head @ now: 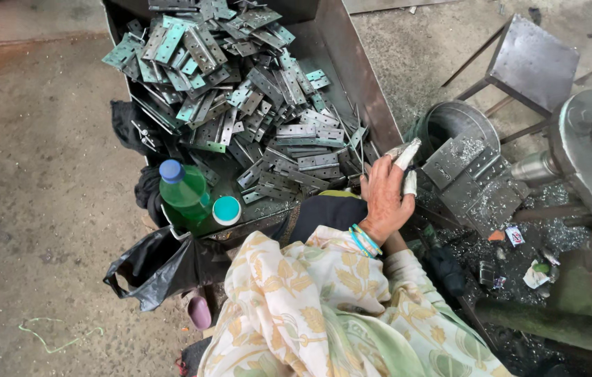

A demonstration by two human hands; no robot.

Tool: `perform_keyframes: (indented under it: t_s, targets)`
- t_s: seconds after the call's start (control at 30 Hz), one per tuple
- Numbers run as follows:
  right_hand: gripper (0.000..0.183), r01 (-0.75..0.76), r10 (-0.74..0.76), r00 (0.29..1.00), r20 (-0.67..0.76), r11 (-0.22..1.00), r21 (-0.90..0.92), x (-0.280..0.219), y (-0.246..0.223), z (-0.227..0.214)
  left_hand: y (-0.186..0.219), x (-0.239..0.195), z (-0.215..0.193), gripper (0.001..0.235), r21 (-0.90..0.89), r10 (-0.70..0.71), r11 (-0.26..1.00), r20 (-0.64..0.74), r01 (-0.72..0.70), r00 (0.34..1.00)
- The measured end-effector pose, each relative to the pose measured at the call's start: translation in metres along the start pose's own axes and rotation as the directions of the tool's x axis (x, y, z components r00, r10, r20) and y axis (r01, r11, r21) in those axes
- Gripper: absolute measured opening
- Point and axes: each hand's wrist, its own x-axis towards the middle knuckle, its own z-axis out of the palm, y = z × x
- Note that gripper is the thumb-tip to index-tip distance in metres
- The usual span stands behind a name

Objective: The person picks up metal plates by hand and places them into a machine for processing, then removes the plates using a pair of long tongs and sorts them into a bin.

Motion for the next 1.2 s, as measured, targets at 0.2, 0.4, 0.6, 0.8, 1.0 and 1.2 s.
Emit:
perform_keyframes:
  t_s: [0.2,0.4,0.6,0.8,1.0,1.2]
  targets:
    - [0.061,0.151,-0.128,0.976,0.174,0.980,-0.127,-0.002,0.042,0.053,0.002,-0.005,-0.004,0.068,-0.009,0.017,1.000,0.010,-0.017,1.000]
    - [0.052,0.022,-0.180,0.979,-0.101,0.576,-0.817,0.005,0.040,0.069,0.010,0.002,-0.012,0.072,-0.033,0.042,0.999,-0.017,-0.043,0.999]
    - [0.039,-0.153,-0.442,0.894,0.079,-0.464,-0.872,-0.074,0.041,0.165,0.023,0.016,-0.029,0.054,-0.090,0.046,0.994,-0.094,-0.054,0.995]
    - [0.043,-0.509,-0.531,0.796,-0.291,-0.327,-0.796,-0.216,0.015,0.258,0.005,0.010,-0.029,0.058,-0.068,0.000,0.998,-0.136,-0.009,0.991]
    - [0.048,-0.656,-0.610,0.634,-0.475,-0.098,-0.748,-0.304,0.003,0.279,-0.003,-0.010,-0.033,0.059,-0.030,0.004,1.000,-0.044,-0.005,0.999]
    - [0.042,-0.459,-0.371,0.878,-0.304,-0.468,-0.755,-0.356,-0.021,0.350,0.014,-0.024,-0.049,0.057,0.010,0.058,0.998,0.054,-0.059,0.997]
